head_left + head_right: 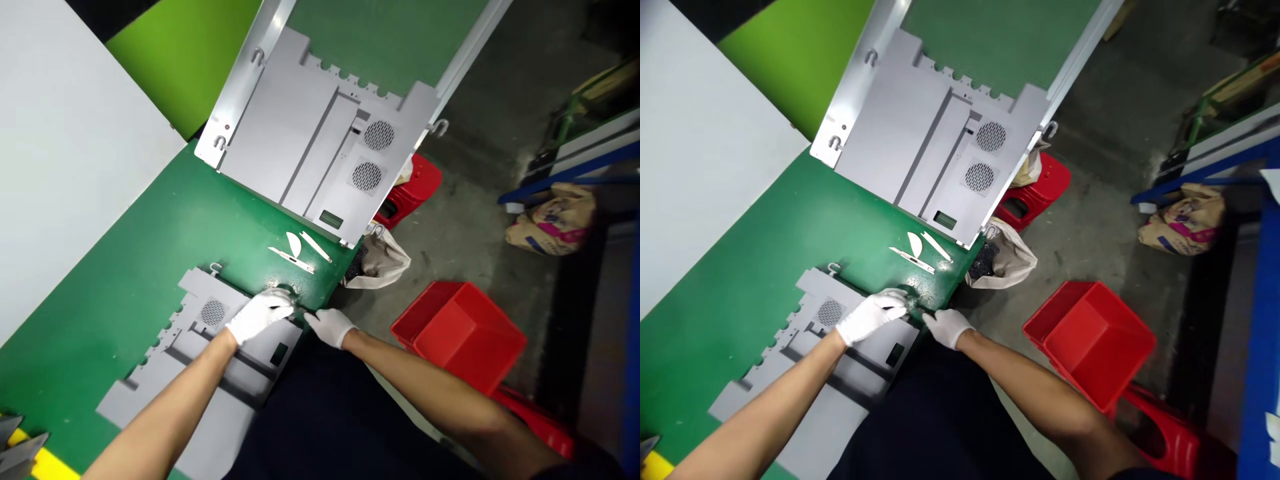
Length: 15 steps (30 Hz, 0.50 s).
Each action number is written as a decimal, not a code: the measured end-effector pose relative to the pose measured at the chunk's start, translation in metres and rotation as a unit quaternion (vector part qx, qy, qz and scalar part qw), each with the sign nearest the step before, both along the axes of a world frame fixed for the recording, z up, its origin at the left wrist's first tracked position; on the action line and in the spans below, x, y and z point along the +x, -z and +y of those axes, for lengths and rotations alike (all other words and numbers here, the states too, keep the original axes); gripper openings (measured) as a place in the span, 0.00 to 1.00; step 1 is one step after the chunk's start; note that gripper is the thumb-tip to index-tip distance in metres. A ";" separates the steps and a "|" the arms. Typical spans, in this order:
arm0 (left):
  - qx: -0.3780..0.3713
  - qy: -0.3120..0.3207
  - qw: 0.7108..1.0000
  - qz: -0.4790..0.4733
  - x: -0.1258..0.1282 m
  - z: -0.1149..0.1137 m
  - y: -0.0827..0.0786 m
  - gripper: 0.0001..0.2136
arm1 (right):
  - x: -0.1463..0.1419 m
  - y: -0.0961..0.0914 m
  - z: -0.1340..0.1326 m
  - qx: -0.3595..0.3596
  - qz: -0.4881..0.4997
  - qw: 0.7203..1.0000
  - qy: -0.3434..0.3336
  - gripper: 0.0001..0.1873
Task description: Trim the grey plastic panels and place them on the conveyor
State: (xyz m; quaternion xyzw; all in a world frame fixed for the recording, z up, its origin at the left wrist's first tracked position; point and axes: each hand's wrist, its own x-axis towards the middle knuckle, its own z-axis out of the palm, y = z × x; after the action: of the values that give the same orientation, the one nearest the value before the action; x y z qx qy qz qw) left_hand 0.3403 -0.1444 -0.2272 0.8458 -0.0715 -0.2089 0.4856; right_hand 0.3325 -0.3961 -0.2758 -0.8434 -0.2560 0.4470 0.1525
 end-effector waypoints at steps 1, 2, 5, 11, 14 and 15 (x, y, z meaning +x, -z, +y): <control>-0.037 0.010 0.999 0.011 -0.001 0.006 -0.005 0.13 | 0.001 -0.001 -0.004 -0.006 0.000 1.000 0.005 0.25; -0.057 0.001 0.998 0.024 -0.001 0.013 -0.010 0.14 | 0.001 -0.001 -0.007 -0.012 -0.001 1.000 0.022 0.26; -0.037 -0.105 0.991 0.068 0.000 0.022 -0.019 0.15 | -0.003 -0.005 -0.009 -0.026 0.004 0.992 0.122 0.35; -0.107 -0.102 0.975 0.169 0.027 -0.070 -0.002 0.16 | -0.015 -0.001 0.000 -0.040 0.021 0.971 0.234 0.35; -0.127 -0.087 0.972 0.177 0.047 -0.123 0.007 0.18 | -0.020 0.001 0.000 -0.054 0.026 0.971 0.233 0.35; -0.106 -0.089 0.976 0.167 0.053 -0.128 0.008 0.21 | -0.020 0.000 -0.001 -0.058 0.025 0.970 0.233 0.35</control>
State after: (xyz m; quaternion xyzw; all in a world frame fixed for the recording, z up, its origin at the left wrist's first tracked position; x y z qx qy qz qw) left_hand 0.3929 -0.2721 -0.2356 0.7454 0.0642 -0.2949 0.5944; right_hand 0.3124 -0.3972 -0.2754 -0.8756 -0.0222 0.4344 0.2098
